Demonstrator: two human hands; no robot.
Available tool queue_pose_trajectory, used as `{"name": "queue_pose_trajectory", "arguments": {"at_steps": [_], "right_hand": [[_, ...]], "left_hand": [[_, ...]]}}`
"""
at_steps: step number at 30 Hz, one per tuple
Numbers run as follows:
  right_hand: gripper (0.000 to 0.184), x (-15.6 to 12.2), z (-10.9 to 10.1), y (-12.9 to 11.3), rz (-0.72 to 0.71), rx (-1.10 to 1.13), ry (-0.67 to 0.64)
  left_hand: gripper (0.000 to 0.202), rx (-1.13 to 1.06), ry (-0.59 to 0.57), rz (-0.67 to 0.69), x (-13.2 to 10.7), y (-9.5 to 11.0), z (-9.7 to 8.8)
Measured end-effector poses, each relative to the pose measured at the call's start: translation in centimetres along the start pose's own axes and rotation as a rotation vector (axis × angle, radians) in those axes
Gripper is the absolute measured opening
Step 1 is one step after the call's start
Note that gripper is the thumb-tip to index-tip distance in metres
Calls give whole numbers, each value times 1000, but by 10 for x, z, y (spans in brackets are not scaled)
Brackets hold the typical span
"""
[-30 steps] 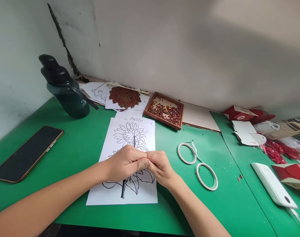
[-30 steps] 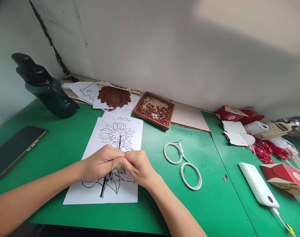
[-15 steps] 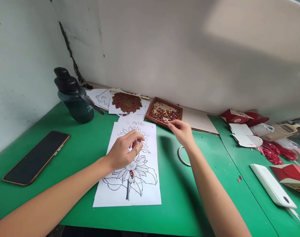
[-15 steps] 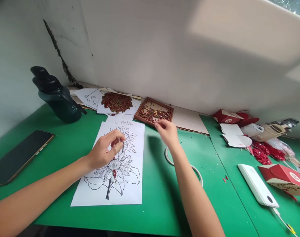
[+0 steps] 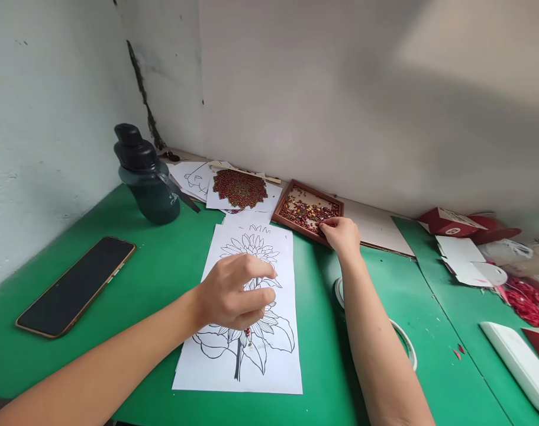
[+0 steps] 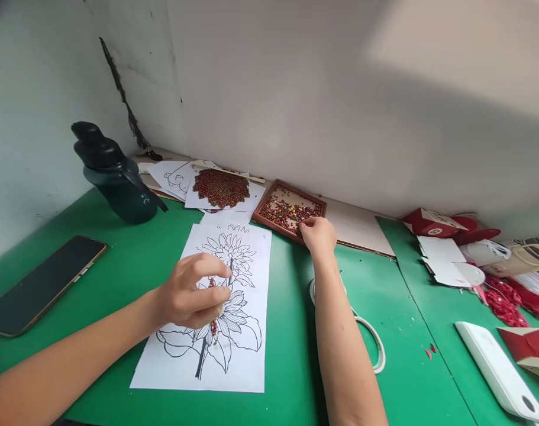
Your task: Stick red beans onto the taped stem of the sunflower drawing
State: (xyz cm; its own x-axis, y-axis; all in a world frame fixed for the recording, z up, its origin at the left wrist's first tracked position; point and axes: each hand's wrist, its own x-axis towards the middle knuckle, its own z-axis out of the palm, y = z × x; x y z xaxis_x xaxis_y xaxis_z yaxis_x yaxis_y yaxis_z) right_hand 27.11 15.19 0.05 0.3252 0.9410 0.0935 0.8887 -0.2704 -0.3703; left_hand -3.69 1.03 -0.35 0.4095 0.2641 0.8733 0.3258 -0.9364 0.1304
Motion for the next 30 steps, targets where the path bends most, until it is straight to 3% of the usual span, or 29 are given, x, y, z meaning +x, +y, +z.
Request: {"name": "queue_pose_trajectory", "arguments": {"at_steps": [8, 17, 24, 30], "right_hand": [[25, 3, 1, -2, -41, -34, -5], [24, 9, -2, 9, -95, 31, -51], [32, 11, -3, 14, -81, 58, -54], [26, 13, -4, 19, -159, 77, -119]], "left_hand": [[22, 18, -5, -41, -3, -18, -7], [19, -26, -72, -35, -4, -15, -3], [22, 59, -57, -62, 0, -14, 0], [22, 43, -67, -89, 2, -14, -2]]}}
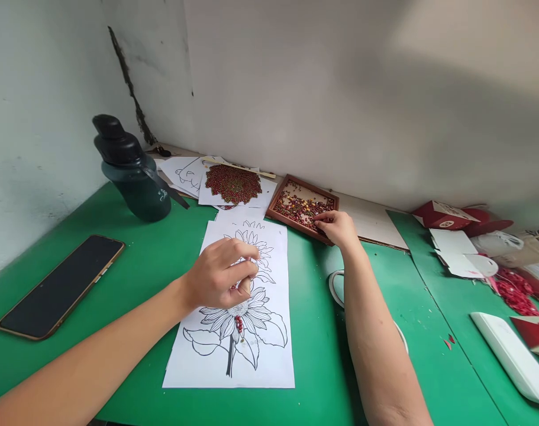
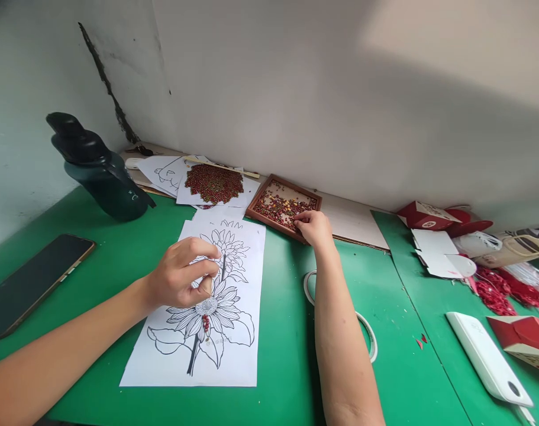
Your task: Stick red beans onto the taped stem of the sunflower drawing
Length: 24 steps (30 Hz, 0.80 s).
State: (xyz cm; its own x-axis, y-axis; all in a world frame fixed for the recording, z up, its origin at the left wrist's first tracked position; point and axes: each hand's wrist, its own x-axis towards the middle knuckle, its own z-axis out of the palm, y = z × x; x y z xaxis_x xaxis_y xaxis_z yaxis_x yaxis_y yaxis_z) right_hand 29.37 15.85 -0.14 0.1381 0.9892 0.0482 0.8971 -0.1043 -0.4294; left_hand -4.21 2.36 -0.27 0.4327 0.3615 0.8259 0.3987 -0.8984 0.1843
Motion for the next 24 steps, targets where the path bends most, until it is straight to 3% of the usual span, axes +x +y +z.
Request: {"name": "queue_pose_trajectory", "arguments": {"at_steps": [8, 24], "right_hand": [[25, 1, 0, 3, -78, -24, 0], [21, 2, 0, 0, -87, -88, 4]], "left_hand": [[22, -24, 15, -39, -5, -4, -1], [22, -5, 18, -7, -5, -4, 0]]}}
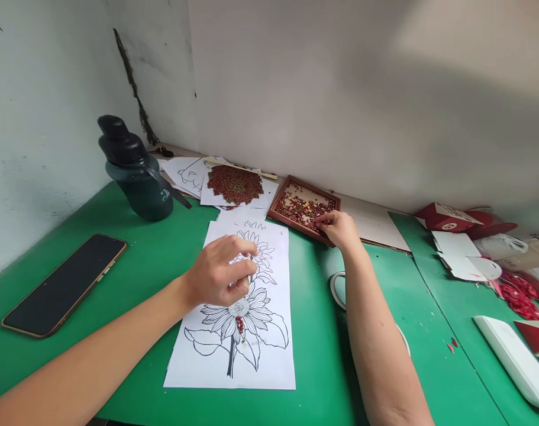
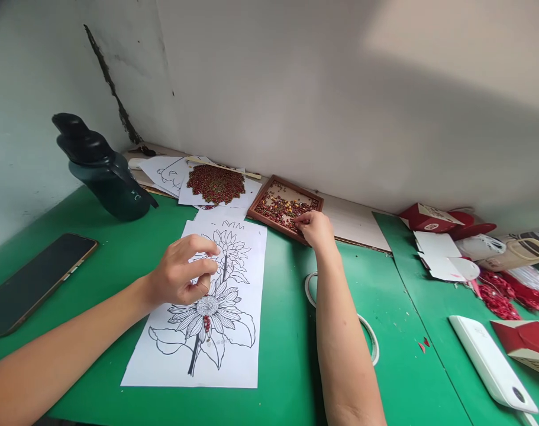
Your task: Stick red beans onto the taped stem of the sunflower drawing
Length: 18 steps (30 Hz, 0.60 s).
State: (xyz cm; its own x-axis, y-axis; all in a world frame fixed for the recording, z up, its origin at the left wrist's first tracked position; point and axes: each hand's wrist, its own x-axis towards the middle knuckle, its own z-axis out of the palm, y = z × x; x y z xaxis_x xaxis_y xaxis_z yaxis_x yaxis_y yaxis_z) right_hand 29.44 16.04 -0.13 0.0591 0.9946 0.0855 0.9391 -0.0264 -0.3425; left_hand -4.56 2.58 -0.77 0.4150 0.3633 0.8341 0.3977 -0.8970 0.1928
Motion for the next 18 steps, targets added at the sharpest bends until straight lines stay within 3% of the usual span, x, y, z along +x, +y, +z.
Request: {"name": "queue_pose_trajectory", "arguments": {"at_steps": [15, 18], "right_hand": [[19, -6, 16, -19, 50, -44, 81], [20, -6, 10, -19, 47, -19, 123]], "left_hand": [[20, 18, 7, -10, -1, -3, 3], [19, 8, 3, -14, -1, -5, 3]]}}
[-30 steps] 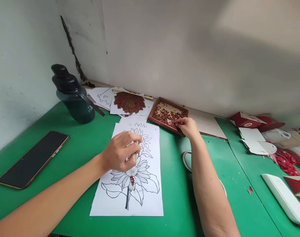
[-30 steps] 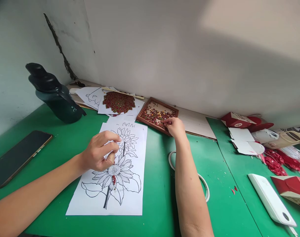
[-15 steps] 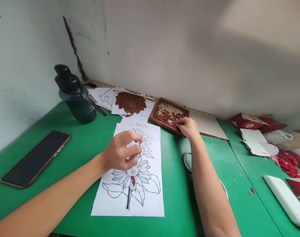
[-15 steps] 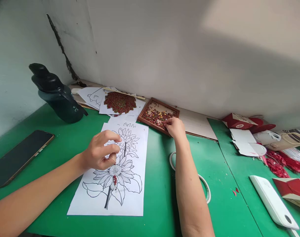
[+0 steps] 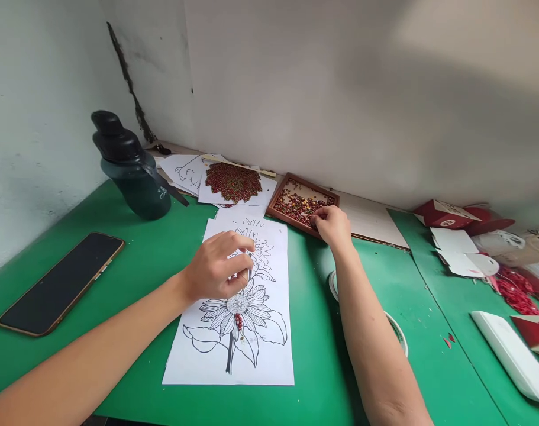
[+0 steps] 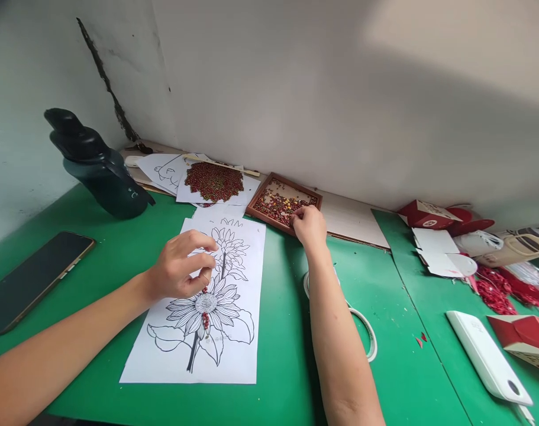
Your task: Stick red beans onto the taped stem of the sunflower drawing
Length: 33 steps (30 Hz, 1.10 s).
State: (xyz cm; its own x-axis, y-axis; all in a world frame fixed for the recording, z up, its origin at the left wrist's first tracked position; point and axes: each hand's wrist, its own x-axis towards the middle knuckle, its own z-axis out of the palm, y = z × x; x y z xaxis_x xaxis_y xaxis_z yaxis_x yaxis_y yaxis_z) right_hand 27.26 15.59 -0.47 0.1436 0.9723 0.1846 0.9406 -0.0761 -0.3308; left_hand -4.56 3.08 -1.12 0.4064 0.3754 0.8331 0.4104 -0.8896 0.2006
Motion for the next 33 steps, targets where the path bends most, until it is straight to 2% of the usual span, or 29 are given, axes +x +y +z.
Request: {"name": "queue_pose_trajectory", "arguments": {"at_steps": [4, 6, 8, 10, 13, 15, 18, 20, 25, 33], "right_hand": [[17, 3, -25, -4, 2, 128, 198], [14, -2, -37, -10, -56, 222, 301], [10, -19, -43, -21, -167, 290, 340], [10, -49, -39, -37, -301, 335, 288], [14, -112, -19, -62, -515, 361, 19], [10, -153, -5, -77, -649, 362, -200], [9, -193, 9, -91, -737, 398, -339], [10, -202, 13, -95, -726, 435, -341], [12, -201, 14, -88, -692, 484, -319], [13, -204, 6, -83, -688, 513, -339]], "left_hand": [[19, -30, -3, 9, -2, -4, -1], [19, -27, 10, 15, -2, -6, -2], [19, -12, 19, 18, -2, -8, -3], [19, 7, 26, 19, -1, -9, -4], [17, 33, 41, 9, 0, -10, -8], [17, 50, 64, -2, 0, -10, -10], [16, 56, 97, -24, -1, -10, -13], [15, 49, 108, -40, -1, -9, -13], [13, 44, 99, -25, 0, -5, -9], [13, 31, 36, -2, 0, -1, -6]]}}
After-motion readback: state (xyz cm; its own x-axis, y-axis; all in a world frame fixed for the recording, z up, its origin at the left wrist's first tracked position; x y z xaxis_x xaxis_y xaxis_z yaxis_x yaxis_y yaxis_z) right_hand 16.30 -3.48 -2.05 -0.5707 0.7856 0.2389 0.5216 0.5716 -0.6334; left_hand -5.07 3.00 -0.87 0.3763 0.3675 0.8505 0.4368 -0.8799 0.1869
